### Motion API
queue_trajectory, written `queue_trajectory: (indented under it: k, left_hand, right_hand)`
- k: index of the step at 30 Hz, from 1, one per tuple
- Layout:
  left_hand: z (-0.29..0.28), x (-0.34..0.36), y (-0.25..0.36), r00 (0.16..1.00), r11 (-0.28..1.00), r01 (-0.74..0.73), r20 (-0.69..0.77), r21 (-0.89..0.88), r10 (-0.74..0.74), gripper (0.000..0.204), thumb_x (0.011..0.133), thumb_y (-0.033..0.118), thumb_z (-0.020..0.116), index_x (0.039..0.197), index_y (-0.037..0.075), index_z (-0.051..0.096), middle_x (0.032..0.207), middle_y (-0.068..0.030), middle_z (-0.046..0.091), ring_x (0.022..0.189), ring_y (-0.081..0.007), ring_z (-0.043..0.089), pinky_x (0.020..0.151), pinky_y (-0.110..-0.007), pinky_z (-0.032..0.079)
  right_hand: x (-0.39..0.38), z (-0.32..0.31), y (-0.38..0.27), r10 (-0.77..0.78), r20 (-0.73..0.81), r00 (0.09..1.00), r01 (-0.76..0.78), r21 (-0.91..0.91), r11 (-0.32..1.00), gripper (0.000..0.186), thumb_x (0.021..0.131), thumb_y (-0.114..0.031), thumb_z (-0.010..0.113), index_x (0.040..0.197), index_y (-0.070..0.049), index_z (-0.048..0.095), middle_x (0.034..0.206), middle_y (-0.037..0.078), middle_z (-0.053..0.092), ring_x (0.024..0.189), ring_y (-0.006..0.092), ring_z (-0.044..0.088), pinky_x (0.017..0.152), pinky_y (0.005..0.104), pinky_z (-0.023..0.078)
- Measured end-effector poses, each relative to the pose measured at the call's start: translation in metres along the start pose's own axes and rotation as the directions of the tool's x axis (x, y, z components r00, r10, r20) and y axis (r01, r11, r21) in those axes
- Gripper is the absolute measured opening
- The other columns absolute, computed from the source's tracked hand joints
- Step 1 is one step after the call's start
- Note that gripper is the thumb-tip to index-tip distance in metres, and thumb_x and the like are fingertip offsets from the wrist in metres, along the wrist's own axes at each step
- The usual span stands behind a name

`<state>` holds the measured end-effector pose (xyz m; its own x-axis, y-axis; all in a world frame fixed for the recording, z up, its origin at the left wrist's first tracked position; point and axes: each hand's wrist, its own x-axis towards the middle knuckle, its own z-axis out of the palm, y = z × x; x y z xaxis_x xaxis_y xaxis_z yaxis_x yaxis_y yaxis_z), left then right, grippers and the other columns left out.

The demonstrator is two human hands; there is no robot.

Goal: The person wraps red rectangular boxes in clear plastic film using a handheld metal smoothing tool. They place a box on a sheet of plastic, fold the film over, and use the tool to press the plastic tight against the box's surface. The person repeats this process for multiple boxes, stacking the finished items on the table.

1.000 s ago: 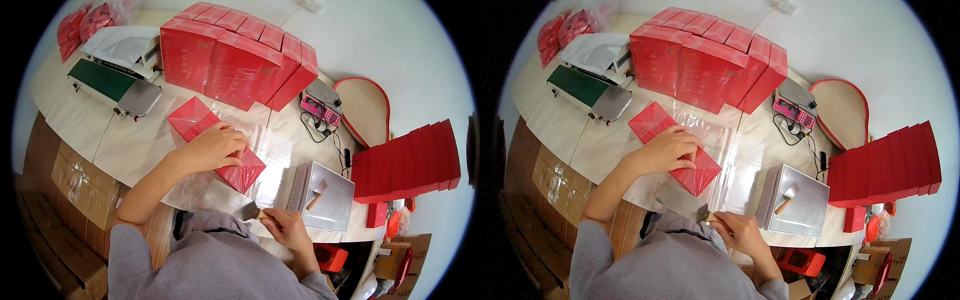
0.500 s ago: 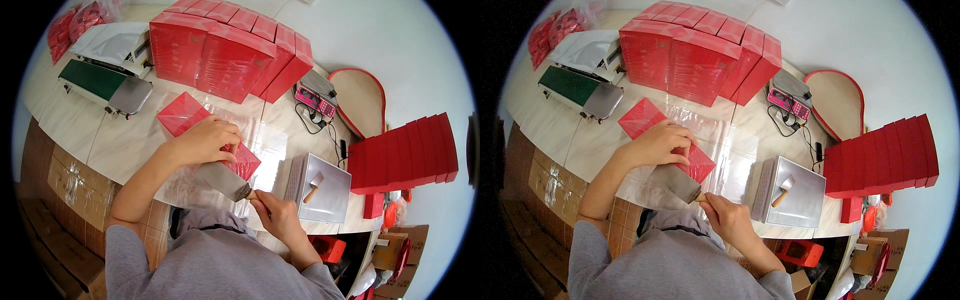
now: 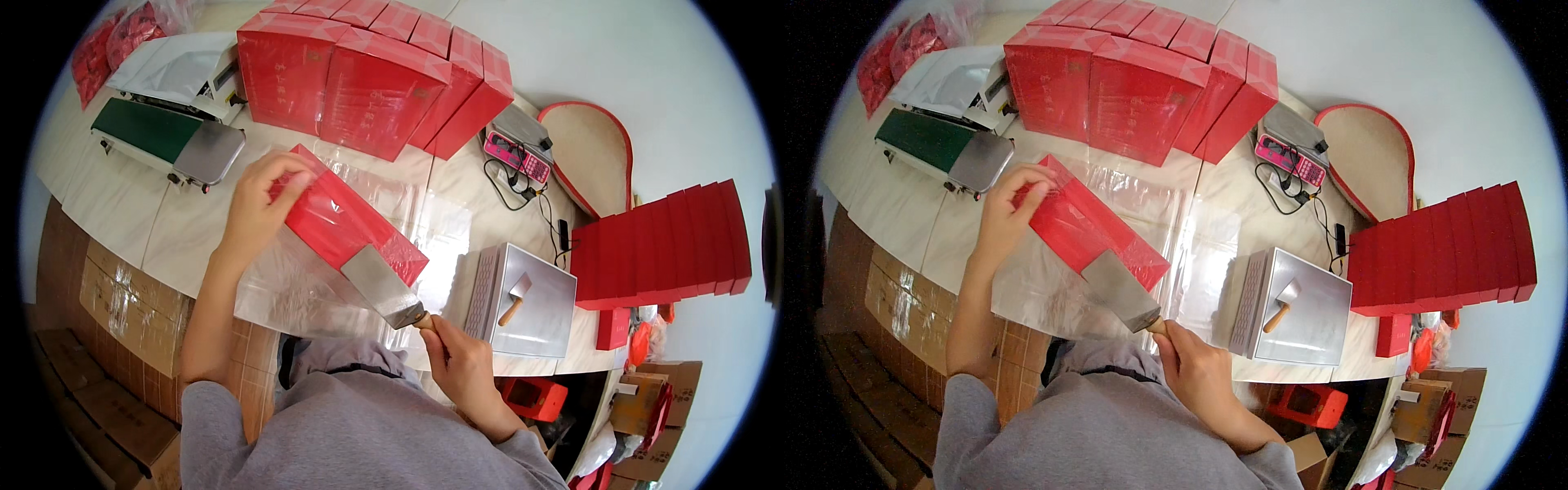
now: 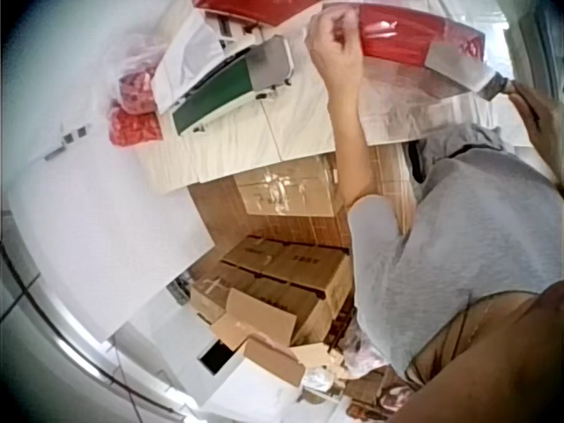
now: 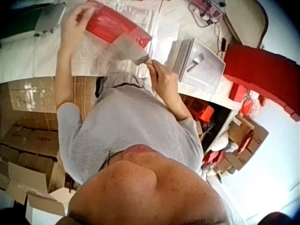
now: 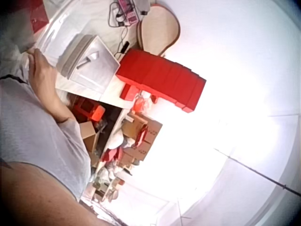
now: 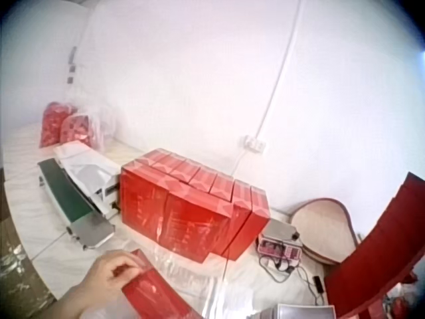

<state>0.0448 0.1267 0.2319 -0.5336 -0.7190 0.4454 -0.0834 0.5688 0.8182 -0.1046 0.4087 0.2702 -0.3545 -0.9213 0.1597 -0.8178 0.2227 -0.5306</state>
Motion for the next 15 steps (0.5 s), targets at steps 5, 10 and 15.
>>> queue_trajectory:
  k: [5,10,15]
  left_hand:
    - [-0.011,-0.022,-0.033,0.967,0.994,0.092,-0.233,-0.065,-0.105,0.015,0.095,0.012,0.058,0.092,-0.002,0.063,0.101,-0.0092,0.066,0.099,-0.0177,0.06,0.092,-0.029,0.043]
    - [-0.01,-0.045,-0.06,0.898,0.946,0.219,-0.33,-0.24,-0.291,0.033,0.103,0.027,0.044,0.116,0.001,0.059,0.119,-0.0106,0.061,0.113,-0.019,0.055,0.101,-0.031,0.039]
    - [0.01,-0.065,-0.081,0.868,0.811,0.274,-0.23,-0.517,-0.44,0.058,0.105,0.043,0.028,0.134,-0.004,0.048,0.133,-0.0159,0.053,0.123,-0.0217,0.05,0.108,-0.035,0.034]
  right_hand:
    - [-0.001,-0.005,0.001,0.05,-0.001,0.999,-0.05,0.004,0.999,0.012,0.09,-0.01,0.064,0.099,-0.001,0.065,0.066,0.016,0.059,0.05,0.0293,0.056,0.047,0.0352,0.043]
    - [-0.002,-0.017,-0.002,0.091,0.067,0.994,-0.092,0.01,0.996,0.012,0.091,-0.01,0.063,0.098,0.0,0.064,0.065,0.017,0.058,0.05,0.0298,0.057,0.047,0.0344,0.043]
    - [-0.012,-0.019,0.015,0.11,0.113,0.987,-0.113,0.015,0.994,0.013,0.089,-0.012,0.065,0.099,-0.002,0.064,0.065,0.014,0.061,0.051,0.0295,0.06,0.047,0.0381,0.045]
